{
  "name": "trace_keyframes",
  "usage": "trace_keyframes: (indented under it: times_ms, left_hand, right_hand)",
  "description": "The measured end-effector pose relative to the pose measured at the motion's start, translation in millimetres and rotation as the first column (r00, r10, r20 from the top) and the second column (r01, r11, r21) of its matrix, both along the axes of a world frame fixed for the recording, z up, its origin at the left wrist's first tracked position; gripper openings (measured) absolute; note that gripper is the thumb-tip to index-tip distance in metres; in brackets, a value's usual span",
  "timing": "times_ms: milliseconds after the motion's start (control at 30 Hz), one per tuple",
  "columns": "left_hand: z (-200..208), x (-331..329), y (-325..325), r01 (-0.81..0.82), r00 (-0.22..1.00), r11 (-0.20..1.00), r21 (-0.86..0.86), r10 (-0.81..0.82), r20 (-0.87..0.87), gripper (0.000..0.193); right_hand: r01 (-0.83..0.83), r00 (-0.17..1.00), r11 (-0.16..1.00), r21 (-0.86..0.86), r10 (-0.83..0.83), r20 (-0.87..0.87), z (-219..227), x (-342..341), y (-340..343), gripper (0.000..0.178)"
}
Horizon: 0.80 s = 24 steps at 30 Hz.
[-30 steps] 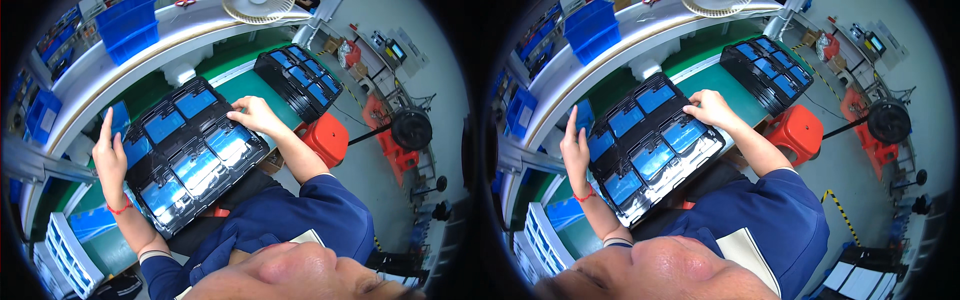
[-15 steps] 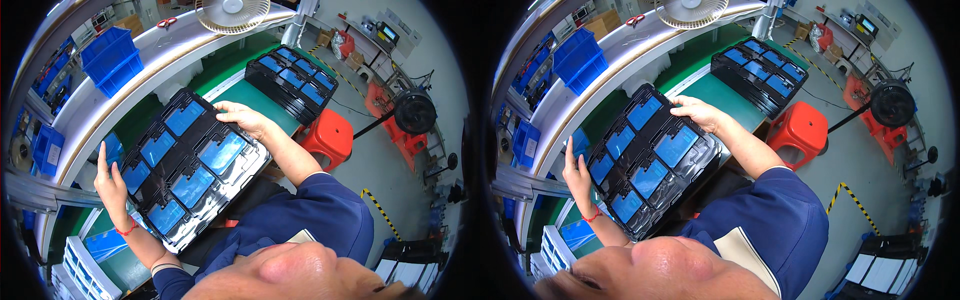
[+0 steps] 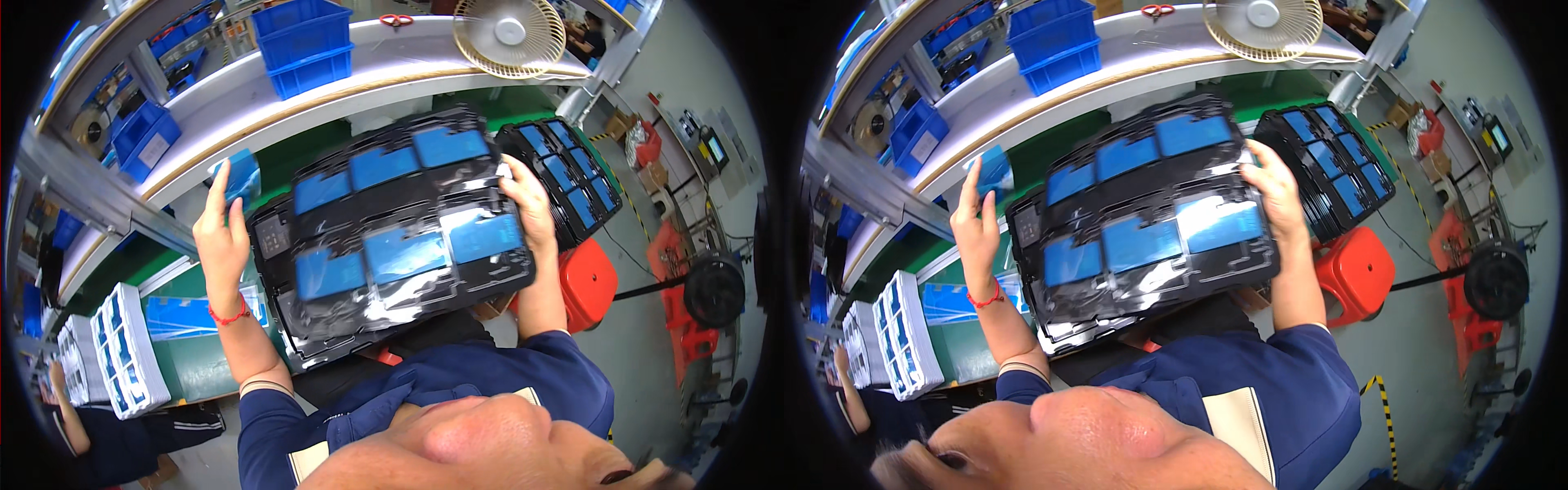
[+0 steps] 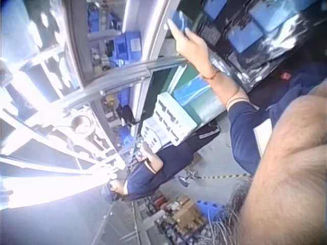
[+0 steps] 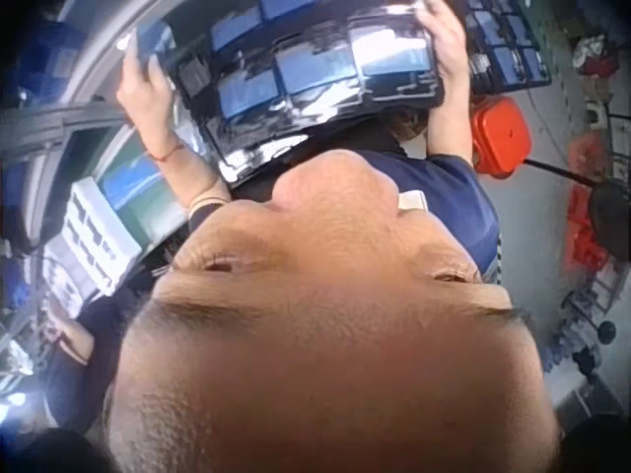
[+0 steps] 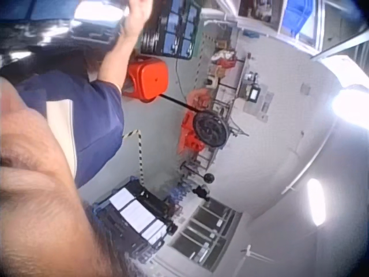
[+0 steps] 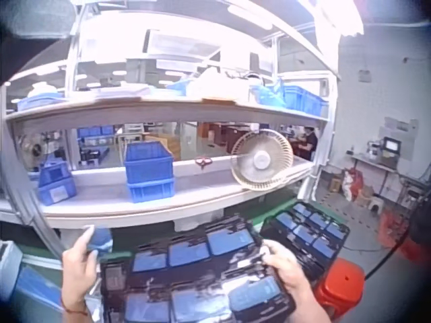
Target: Applying protective films or labels to electronic components in a tray.
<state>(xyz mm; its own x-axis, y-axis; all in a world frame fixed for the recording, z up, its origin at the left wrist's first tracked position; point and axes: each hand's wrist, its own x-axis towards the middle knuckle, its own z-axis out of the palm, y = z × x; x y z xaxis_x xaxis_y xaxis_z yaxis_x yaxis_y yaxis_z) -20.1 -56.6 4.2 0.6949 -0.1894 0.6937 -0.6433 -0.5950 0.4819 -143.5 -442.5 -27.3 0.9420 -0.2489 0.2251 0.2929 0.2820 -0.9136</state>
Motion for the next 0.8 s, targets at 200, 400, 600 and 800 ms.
trace_keyframes:
  times_ms: [200,400,600,800]
  left_hand:
    - [-5,3,-3,0.014,1.000,1.000,0.013,-0.013,-0.023,0.052]
    - [-12,3,-16,0.077,0.996,0.996,0.053,-0.074,-0.058,0.053]
    - [-15,6,-17,0.080,0.996,0.996,0.050,-0.082,0.024,0.053]
    - [-17,7,-22,0.027,0.994,0.994,0.109,-0.015,-0.110,0.054]
  right_hand:
    - [0.414,0.910,0.907,-0.083,-0.410,0.058,-5,-63,-74,0.040]
    - [0.704,0.699,0.710,0.015,-0.696,0.164,-58,-118,-200,0.030]
    - [0.861,0.484,0.495,0.115,-0.868,0.109,-105,-120,-275,0.034]
    - [0.778,-0.035,-0.030,-0.628,-0.999,0.005,-140,-132,-325,0.040]
